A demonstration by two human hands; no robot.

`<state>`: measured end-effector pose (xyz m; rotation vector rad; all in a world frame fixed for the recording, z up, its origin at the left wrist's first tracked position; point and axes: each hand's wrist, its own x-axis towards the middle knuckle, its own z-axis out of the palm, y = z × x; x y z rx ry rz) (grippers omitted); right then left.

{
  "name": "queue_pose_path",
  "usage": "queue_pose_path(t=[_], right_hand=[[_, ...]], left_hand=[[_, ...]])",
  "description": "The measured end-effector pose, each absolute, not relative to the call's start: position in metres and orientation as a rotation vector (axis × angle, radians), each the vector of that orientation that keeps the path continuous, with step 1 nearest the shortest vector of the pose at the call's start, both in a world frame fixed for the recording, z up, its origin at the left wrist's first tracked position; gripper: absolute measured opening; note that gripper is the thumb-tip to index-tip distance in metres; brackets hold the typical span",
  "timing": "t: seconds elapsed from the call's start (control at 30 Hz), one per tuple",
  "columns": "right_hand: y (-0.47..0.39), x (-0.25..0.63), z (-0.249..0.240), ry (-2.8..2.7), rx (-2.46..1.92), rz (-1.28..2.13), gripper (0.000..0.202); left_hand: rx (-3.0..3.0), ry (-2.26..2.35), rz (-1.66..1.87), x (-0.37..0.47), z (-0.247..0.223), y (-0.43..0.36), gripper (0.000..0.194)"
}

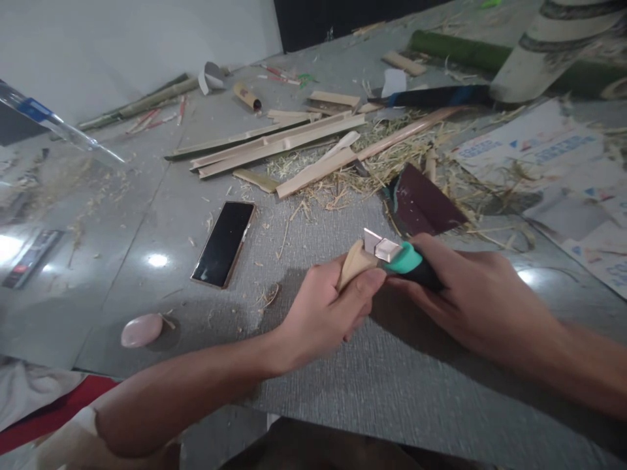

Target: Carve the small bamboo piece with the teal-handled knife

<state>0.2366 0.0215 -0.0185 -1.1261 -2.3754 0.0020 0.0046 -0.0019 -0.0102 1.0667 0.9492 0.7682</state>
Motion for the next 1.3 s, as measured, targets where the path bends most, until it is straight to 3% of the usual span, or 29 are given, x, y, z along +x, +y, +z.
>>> queue_pose_path(t=[0.53, 0.97, 1.3], right_hand=[[0.025, 0.244, -0.024, -2.444, -1.042, 0.178, 0.036], [0.022, 0.246, -0.036, -2.408, -1.115, 0.213, 0.044], [0.02, 0.246, -0.03, -2.445, -1.112, 0.273, 0.036]], left_hand=[[1.18, 0.892, 0.754, -0.001, -0.014, 0.002, 0.033], [1.141, 0.893, 0.765, -0.003, -0.018, 0.003, 0.031], [1.156, 0.927, 0.743, -0.002, -0.016, 0.003, 0.034]])
